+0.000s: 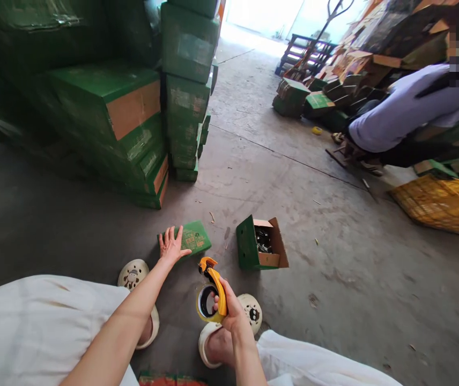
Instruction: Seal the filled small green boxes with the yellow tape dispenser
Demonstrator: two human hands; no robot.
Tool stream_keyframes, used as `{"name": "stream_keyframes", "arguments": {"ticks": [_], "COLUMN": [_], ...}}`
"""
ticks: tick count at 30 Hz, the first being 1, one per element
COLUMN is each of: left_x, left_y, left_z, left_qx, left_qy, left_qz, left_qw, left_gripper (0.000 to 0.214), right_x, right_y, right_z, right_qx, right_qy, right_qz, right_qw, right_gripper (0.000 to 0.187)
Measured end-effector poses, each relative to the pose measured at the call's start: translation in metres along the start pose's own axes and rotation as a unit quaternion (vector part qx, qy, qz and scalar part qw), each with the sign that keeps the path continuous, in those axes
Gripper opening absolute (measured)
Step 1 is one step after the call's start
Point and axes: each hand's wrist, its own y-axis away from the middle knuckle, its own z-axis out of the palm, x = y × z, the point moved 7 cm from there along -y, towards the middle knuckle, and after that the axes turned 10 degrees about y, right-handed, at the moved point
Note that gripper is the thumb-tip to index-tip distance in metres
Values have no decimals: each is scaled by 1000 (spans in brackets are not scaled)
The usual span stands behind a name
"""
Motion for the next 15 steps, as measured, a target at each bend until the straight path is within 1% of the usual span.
{"name": "stream_keyframes", "arguments": {"ticks": [2, 3, 5, 7, 9, 12, 15], "left_x": [-5, -4, 0, 5, 4, -7, -25], "left_y": [4, 8, 19, 32, 44, 54, 56], "left_z": [11, 17, 27, 36, 44, 53, 46], "left_qx": [-24, -32, -30, -12, 4, 19, 80], "left_qy": [6, 1, -24, -49, -55, -23, 38], "left_qz": [-13, -10, 10, 34, 58, 80, 51], "left_qw": [1000, 999, 999, 998, 997, 996, 995], "left_gripper": [98, 96, 93, 90, 88, 88, 75], "right_x": [0, -1, -3, -5, -9, -15, -19], "right_y": [2, 3, 3, 3, 3, 2, -4], "right_z": [5, 7, 11, 14, 13, 9, 2], "right_qx": [-11, -17, -26, -29, -24, -15, -10], "right_qy": [-41, -55, -70, -80, -97, -119, -115], "right_qz": [18, 20, 19, 14, 2, -16, -39], "right_qw": [999, 998, 997, 996, 995, 993, 993], "right_gripper": [35, 35, 36, 38, 36, 35, 36]}}
